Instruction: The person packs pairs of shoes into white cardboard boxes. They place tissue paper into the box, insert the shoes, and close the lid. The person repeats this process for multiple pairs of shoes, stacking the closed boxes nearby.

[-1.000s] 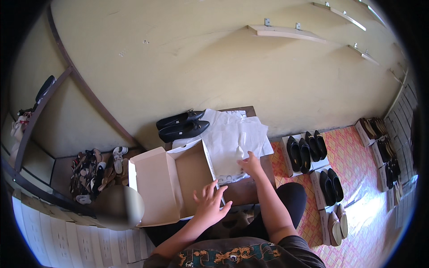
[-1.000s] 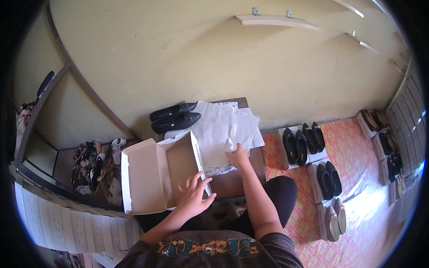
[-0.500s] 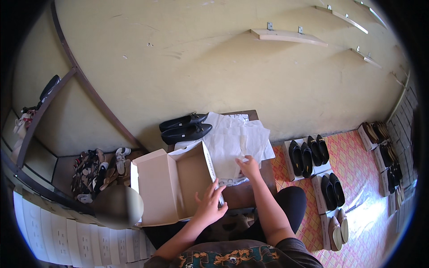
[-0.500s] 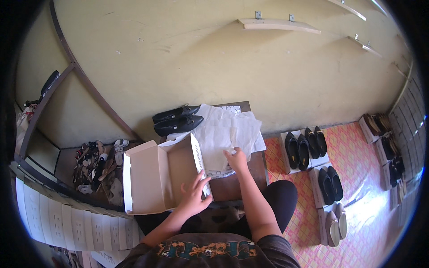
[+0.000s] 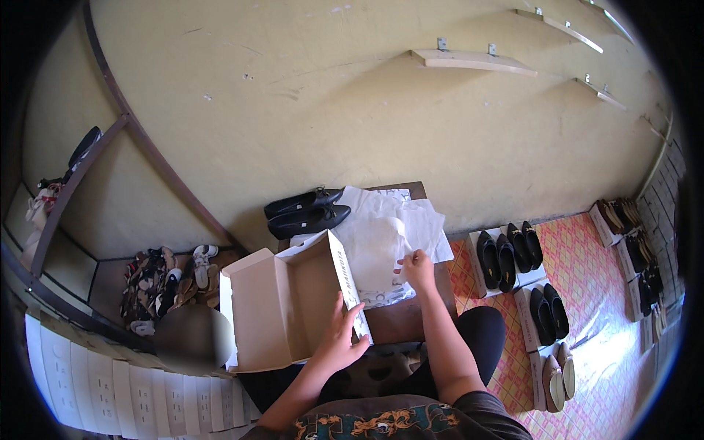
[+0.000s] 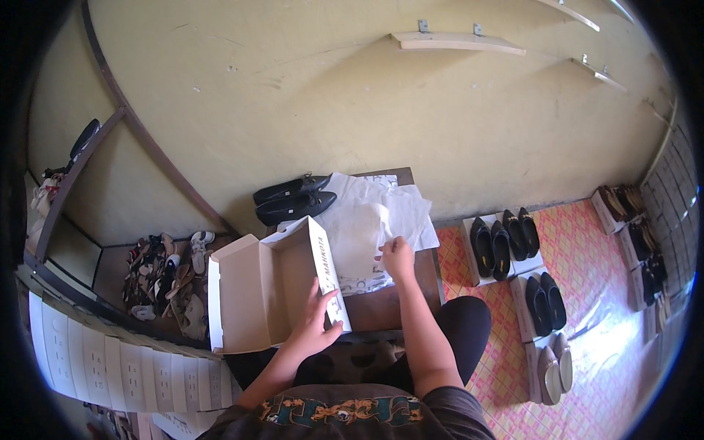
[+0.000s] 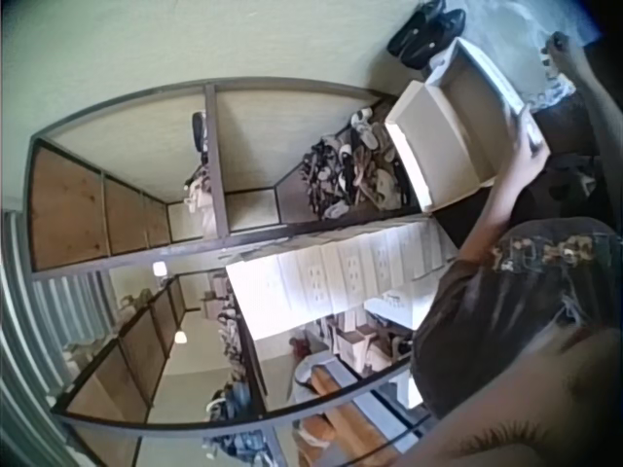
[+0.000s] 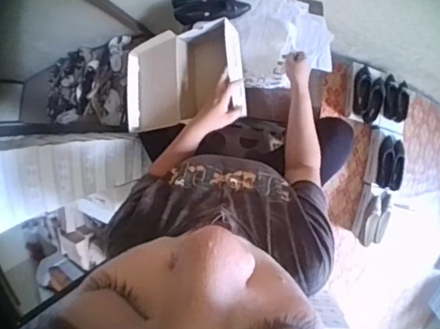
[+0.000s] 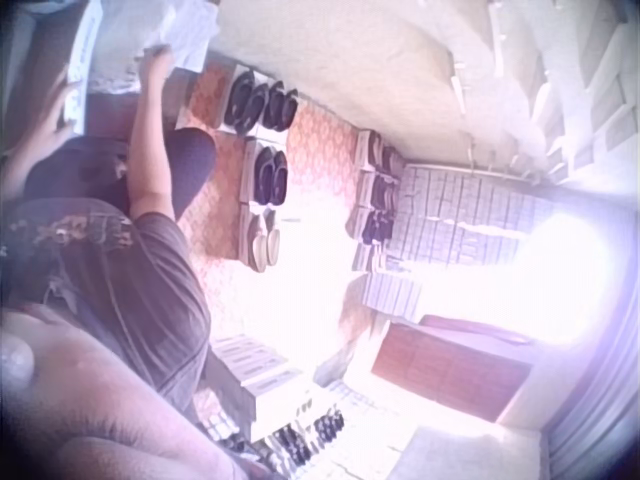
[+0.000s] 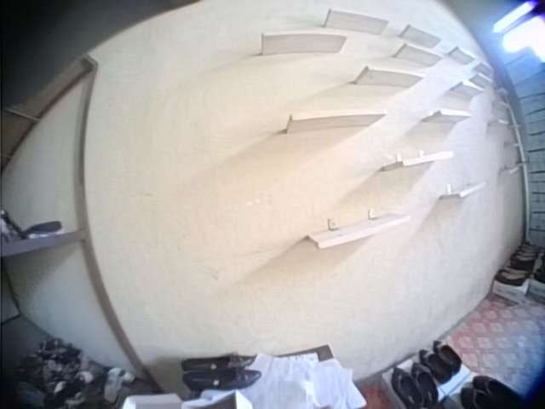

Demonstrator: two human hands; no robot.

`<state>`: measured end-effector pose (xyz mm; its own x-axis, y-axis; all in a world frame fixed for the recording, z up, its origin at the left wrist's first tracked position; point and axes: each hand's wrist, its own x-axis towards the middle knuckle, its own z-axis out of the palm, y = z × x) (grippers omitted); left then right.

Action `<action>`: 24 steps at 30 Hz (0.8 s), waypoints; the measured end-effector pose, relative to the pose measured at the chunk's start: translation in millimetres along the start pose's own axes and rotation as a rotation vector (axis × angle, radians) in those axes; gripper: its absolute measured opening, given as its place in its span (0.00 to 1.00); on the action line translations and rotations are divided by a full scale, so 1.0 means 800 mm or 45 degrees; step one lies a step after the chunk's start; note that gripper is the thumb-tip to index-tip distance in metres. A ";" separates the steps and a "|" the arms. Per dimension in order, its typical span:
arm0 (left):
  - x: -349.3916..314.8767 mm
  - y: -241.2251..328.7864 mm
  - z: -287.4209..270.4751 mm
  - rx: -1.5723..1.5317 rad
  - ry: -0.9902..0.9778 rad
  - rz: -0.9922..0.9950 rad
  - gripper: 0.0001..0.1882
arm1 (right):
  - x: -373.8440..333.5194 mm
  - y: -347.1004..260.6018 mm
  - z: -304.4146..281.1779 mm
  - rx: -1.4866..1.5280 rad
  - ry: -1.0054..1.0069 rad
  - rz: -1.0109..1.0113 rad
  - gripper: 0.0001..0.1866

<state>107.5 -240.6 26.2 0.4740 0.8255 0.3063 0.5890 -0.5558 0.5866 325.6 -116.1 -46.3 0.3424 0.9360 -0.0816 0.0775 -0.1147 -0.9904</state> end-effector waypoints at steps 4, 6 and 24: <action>0.001 0.005 0.002 -0.202 -0.018 -0.101 0.32 | 0.003 -0.018 -0.025 0.179 -0.017 0.079 0.10; -0.001 0.004 0.002 -0.220 -0.021 -0.105 0.32 | 0.000 -0.024 -0.033 0.185 -0.021 0.085 0.11; -0.007 0.000 -0.018 -0.219 0.035 -0.047 0.32 | 0.002 0.036 0.043 -0.197 -0.225 0.315 0.23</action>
<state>95.5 -243.6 35.2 0.4344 0.8489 0.3013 0.4841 -0.5021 0.7166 296.3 -106.3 -78.5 0.2019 0.9151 -0.3492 0.1582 -0.3823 -0.9104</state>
